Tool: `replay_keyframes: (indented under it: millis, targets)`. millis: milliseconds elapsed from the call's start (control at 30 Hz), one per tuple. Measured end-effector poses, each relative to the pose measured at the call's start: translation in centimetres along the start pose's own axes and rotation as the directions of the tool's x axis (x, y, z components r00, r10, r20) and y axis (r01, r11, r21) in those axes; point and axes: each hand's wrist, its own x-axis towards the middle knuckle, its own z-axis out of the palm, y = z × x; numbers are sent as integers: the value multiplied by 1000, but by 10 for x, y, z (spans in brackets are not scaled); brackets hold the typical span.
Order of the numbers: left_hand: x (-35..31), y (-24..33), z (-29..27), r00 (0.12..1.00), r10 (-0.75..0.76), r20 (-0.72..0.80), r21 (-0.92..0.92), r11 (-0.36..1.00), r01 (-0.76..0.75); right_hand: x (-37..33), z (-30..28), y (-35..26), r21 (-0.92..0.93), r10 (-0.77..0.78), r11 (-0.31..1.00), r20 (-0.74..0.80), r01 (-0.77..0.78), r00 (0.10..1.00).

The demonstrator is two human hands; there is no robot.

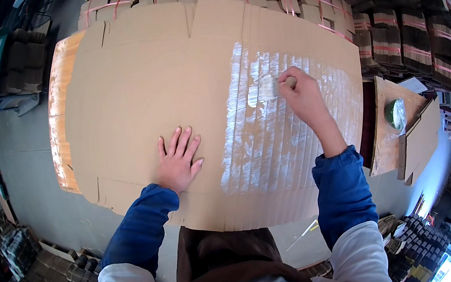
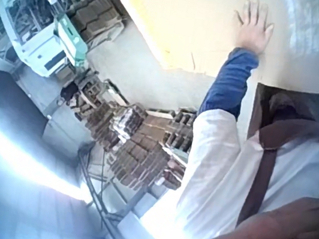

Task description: The person uses a small tool to spread a white adhesive substance in parallel lines across a large flat cardboard sheet. The person repeatedly dips the tool into a container to reload the adhesive and continues the application process.

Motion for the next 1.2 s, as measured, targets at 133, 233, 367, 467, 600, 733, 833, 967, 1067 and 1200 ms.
replay_keyframes:
  millis: [133,233,367,467,600,733,833,967,1067,1200]
  targets:
    - [-1,-1,1,1000,-7,-14,-7,1000,7,-10,3,-13,73,-16,997,-41,19,999]
    - [0,-1,5,999,-3,-35,2,1000,3,-19,10,3,60,-35,998,-27,37,999]
    - [2,-2,6,999,-9,-51,0,1000,9,-31,4,-7,53,46,998,-65,-43,997]
    - [0,-2,8,999,-4,-50,5,1000,5,-40,27,-26,115,-44,992,5,43,999]
    - [-1,-2,9,998,6,-57,13,1000,-6,-38,16,-10,11,38,999,-39,-37,999]
    - [-2,-4,14,997,8,-71,10,1000,-7,-51,27,-15,63,0,998,14,-1,1000]
    - [-1,-4,14,997,8,-71,18,1000,-6,-59,20,-10,13,93,996,5,-93,996]
    - [0,-2,11,998,9,-67,14,1000,-8,-79,32,-27,121,-65,990,-55,72,996]
    - [0,-2,12,998,3,-56,17,1000,-2,-79,37,-6,60,69,996,35,-71,997]
    - [-1,-3,15,998,0,-61,34,999,2,-97,36,-20,92,-33,995,-44,37,998]
